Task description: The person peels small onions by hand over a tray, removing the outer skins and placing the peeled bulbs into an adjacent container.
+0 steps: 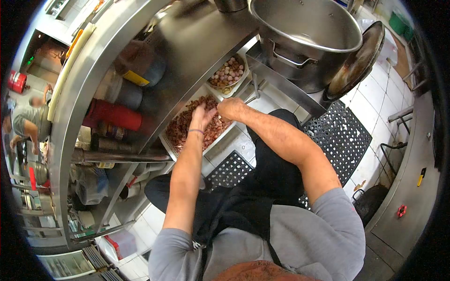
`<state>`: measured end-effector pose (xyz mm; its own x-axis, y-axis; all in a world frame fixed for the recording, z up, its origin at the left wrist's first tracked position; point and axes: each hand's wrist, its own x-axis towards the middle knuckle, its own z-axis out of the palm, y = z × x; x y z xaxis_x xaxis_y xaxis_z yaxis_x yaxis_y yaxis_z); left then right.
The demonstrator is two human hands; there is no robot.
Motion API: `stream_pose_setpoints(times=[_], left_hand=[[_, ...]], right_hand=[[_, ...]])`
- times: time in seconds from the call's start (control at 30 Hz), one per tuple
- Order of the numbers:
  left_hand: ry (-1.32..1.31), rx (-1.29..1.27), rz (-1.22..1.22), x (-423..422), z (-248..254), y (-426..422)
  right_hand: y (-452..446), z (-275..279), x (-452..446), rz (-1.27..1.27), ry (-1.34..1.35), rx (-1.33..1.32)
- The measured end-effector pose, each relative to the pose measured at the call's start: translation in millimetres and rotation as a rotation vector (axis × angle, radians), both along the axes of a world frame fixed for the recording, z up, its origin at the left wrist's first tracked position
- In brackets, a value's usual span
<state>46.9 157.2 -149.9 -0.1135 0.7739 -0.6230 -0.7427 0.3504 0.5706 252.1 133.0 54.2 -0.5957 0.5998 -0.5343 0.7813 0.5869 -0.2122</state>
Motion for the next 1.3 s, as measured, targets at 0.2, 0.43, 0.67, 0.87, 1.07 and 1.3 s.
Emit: stream_pose_setpoints(times=[0.2,0.43,0.67,0.87,1.07,1.3], left_hand=[[0.381,-0.171,-0.042,-20,11,-106],[0.854,-0.252,-0.106,-91,-16,-164],[1.796,-0.075,-0.315,-82,-33,-181],[2.008,0.01,-0.38,-71,-29,-188],[1.976,0.075,-0.509,-55,-10,-171],[1.752,0.177,-0.767,-23,-26,-128]], right_hand=[[1,-17,-11,0.064,0.047,0.072],[3,-22,-32,0.135,0.075,0.145],[5,-31,-37,-0.001,0.201,0.227],[10,-30,-32,0.002,0.241,0.255],[12,-25,-39,0.015,0.202,0.194],[8,-28,-50,0.05,0.225,0.201]])
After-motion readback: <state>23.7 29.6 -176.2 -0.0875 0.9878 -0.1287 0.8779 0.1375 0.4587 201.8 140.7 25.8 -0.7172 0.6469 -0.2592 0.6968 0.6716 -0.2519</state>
